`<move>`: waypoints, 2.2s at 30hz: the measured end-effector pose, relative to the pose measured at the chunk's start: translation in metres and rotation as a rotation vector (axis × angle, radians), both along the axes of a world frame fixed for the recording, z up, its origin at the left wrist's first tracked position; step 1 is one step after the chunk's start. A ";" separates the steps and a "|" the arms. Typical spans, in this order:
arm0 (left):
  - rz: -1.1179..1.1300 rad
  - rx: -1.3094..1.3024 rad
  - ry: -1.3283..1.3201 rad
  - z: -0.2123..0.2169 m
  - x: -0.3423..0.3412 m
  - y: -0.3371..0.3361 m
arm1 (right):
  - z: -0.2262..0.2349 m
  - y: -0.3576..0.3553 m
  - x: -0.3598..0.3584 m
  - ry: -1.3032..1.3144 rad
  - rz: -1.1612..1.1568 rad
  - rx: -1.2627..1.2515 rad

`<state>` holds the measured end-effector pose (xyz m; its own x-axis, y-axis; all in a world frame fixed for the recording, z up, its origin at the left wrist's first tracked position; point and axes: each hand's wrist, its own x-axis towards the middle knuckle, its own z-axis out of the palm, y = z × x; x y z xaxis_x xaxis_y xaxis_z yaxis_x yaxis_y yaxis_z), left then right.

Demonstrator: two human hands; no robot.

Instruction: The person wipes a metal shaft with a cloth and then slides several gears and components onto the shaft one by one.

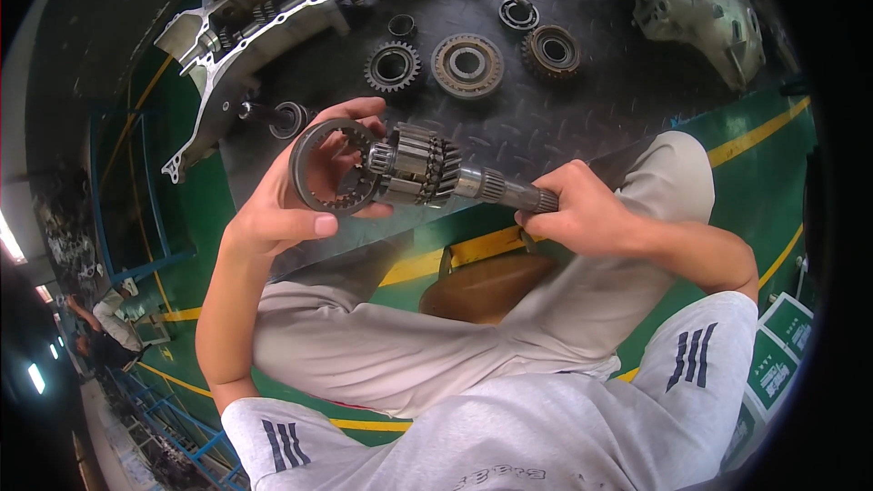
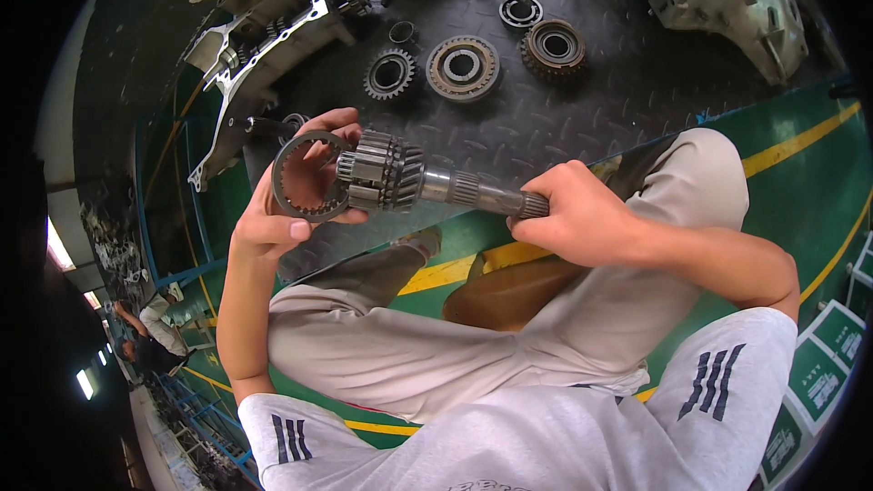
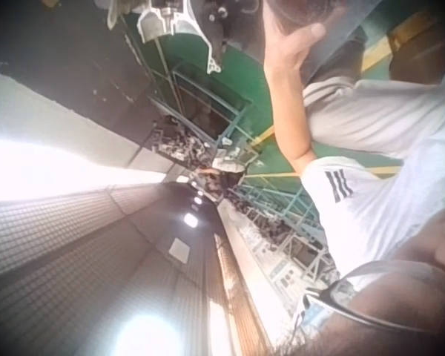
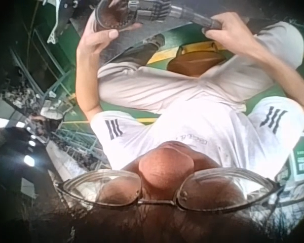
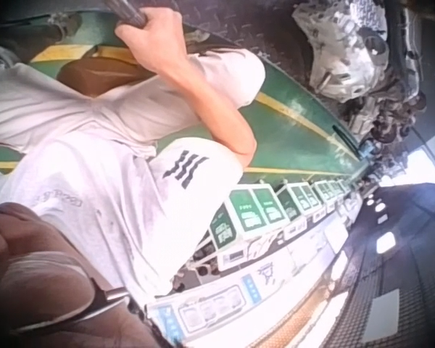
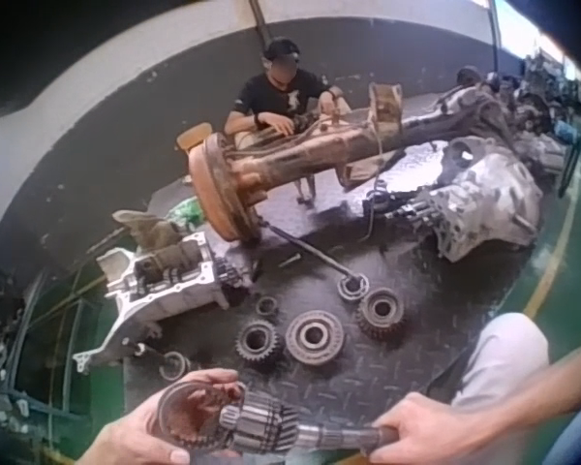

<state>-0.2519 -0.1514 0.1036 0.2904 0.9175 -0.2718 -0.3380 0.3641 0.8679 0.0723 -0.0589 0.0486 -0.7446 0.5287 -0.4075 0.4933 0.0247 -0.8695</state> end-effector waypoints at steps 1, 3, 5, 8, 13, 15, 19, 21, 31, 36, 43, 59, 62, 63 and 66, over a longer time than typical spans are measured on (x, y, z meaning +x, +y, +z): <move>0.016 -0.020 0.041 0.002 0.001 0.001 | 0.000 0.000 0.001 0.012 0.000 0.007; 0.049 -0.053 0.074 0.001 0.000 0.002 | 0.000 0.000 0.001 0.020 0.003 0.009; 0.070 -0.028 0.087 -0.006 -0.001 0.004 | 0.001 0.000 0.002 0.028 0.005 0.010; 0.092 0.003 0.068 -0.016 -0.003 0.006 | 0.002 0.002 0.004 0.019 0.026 0.001; 0.089 0.089 0.071 -0.027 -0.003 0.007 | 0.007 0.002 0.004 0.007 0.043 -0.051; 0.108 0.084 0.085 -0.025 0.001 0.009 | 0.008 0.002 0.005 -0.001 0.043 -0.077; 0.125 0.163 0.076 -0.028 0.009 0.009 | 0.012 0.003 0.004 -0.046 0.045 -0.123; 0.145 0.102 0.036 -0.027 0.011 0.007 | 0.011 0.004 0.005 -0.060 0.038 -0.128; -0.057 0.630 0.306 -0.033 0.000 0.007 | 0.012 0.005 0.005 -0.125 0.035 -0.127; -0.001 0.568 0.403 -0.030 -0.002 0.000 | 0.014 0.006 0.006 -0.114 0.105 -0.143; 0.031 0.625 0.282 -0.038 0.002 0.001 | 0.015 0.005 0.007 -0.162 0.186 -0.140; -0.038 0.625 0.422 -0.034 -0.006 0.008 | 0.014 0.007 0.006 -0.189 0.159 -0.225; -0.045 0.596 0.475 -0.029 0.000 0.005 | 0.013 0.009 0.008 -0.182 0.161 -0.226; -0.038 0.598 0.477 -0.028 0.001 0.004 | 0.014 0.010 0.007 -0.185 0.160 -0.220; -0.002 0.611 0.467 -0.024 0.004 0.002 | 0.016 0.012 0.007 -0.181 0.173 -0.195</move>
<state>-0.2479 -0.1497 0.0798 0.2721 0.9436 0.1888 0.1127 -0.2261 0.9676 0.0793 -0.0469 0.0641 -0.7231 0.2991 -0.6226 0.6434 -0.0365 -0.7647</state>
